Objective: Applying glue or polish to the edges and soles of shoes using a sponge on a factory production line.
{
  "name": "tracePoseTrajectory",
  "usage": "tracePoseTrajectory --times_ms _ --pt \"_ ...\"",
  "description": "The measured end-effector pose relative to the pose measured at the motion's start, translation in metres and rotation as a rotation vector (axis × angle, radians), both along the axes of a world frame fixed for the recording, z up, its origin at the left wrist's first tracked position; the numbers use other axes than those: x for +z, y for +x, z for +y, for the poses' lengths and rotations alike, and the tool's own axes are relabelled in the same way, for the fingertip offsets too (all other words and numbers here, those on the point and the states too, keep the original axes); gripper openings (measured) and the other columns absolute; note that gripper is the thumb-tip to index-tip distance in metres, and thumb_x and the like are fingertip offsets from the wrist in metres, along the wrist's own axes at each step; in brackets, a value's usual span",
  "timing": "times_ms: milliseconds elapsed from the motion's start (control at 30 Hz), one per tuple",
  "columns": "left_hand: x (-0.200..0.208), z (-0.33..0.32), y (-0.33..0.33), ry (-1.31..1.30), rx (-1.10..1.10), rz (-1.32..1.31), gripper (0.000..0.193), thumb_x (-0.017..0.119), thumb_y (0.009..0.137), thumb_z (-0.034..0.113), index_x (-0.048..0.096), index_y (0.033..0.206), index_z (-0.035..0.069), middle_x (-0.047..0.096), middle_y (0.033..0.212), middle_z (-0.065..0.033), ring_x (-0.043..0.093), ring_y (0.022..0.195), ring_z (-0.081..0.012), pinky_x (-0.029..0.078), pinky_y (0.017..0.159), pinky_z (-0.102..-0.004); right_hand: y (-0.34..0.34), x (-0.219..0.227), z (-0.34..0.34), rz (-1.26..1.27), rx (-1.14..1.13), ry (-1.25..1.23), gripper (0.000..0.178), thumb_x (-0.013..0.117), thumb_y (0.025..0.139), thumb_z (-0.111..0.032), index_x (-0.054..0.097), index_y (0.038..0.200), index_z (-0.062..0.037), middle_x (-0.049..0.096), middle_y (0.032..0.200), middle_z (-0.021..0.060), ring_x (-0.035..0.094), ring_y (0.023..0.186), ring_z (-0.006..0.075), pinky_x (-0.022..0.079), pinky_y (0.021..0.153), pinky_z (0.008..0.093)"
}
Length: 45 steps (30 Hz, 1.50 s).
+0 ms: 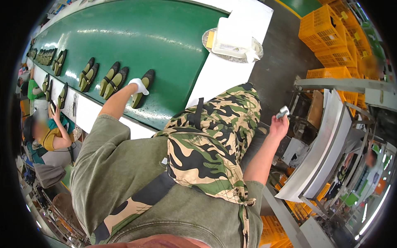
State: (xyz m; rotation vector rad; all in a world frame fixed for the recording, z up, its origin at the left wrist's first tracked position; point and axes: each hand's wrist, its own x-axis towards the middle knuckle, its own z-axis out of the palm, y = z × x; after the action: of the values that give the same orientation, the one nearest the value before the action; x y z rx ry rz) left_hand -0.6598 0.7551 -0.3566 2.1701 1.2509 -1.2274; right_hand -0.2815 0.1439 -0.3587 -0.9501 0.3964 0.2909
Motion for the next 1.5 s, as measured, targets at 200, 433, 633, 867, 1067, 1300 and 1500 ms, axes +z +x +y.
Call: tracePoseTrajectory --times_ms 200,433,633,867,1067,1300,1500 --pt "0.021 0.035 0.038 -0.776 0.935 -0.923 0.067 0.082 0.079 0.025 0.054 0.134 -0.001 0.061 0.131 -0.0164 0.059 0.12 -0.0302 0.044 0.107 -0.0462 0.022 0.045 0.106 -0.018 0.149 -0.239 0.014 0.069 0.091 -0.015 0.064 0.102 -0.0084 0.068 0.094 0.0043 0.064 0.082 0.0188 0.049 0.071 0.0355" --pt "0.108 -0.073 0.158 -1.211 0.624 -1.584 0.073 0.082 0.075 0.012 0.047 0.138 0.001 0.055 0.139 -0.0173 0.052 0.13 -0.0319 0.039 0.114 -0.0458 -0.025 0.138 0.242 -0.393 0.386 -0.249 0.019 0.078 0.08 -0.004 0.062 0.091 -0.0048 0.063 0.083 0.0019 0.059 0.071 0.0101 0.048 0.062 0.0247" --pt "0.149 -0.134 0.19 -0.593 -0.185 -1.738 0.088 0.091 0.068 0.018 0.045 0.141 0.002 0.056 0.137 -0.012 0.054 0.127 -0.0256 0.042 0.11 -0.0395 -0.046 0.17 0.254 -0.485 0.466 -0.244 0.018 0.076 0.082 -0.003 0.059 0.087 -0.0064 0.061 0.08 -0.0003 0.055 0.069 0.0076 0.045 0.063 0.0236" --pt "0.182 -0.172 0.2 -0.55 -0.408 -1.733 0.068 0.083 0.08 0.015 0.049 0.14 0.006 0.06 0.134 -0.01 0.058 0.122 -0.0225 0.045 0.106 -0.037 -0.047 0.171 0.237 -0.42 0.328 -0.273 0.016 0.076 0.082 -0.004 0.06 0.086 -0.0067 0.061 0.08 -0.0005 0.054 0.067 0.0078 0.044 0.062 0.0248" --pt "0.192 -0.183 0.216 -0.131 -0.734 -1.877 0.06 0.084 0.073 0.007 0.06 0.127 -0.001 0.068 0.119 -0.0129 0.067 0.106 -0.0242 0.053 0.095 -0.0326 -0.063 0.21 0.245 -0.402 0.348 -0.125 0.016 0.075 0.082 -0.003 0.061 0.087 -0.0059 0.062 0.079 0.0012 0.055 0.067 0.0091 0.045 0.063 0.0256" --pt "0.194 -0.196 0.222 -0.267 -0.42 -1.709 0.078 0.093 0.064 0.022 0.057 0.13 0.004 0.068 0.119 -0.0104 0.067 0.106 -0.0227 0.054 0.094 -0.0324 -0.078 0.266 0.253 -0.573 0.381 -0.053 0.016 0.075 0.082 -0.002 0.06 0.088 -0.0039 0.063 0.083 0.0024 0.058 0.074 0.0097 0.048 0.069 0.0256" --pt "0.212 -0.199 0.224 -0.427 -0.26 -1.583 0.077 0.094 0.063 0.022 0.058 0.13 0.007 0.07 0.117 -0.0054 0.067 0.107 -0.0182 0.053 0.095 -0.0315 -0.076 0.292 0.255 -0.662 0.436 -0.034 0.019 0.075 0.08 0.001 0.06 0.092 0.0026 0.066 0.085 0.007 0.063 0.074 0.0114 0.053 0.069 0.0269"
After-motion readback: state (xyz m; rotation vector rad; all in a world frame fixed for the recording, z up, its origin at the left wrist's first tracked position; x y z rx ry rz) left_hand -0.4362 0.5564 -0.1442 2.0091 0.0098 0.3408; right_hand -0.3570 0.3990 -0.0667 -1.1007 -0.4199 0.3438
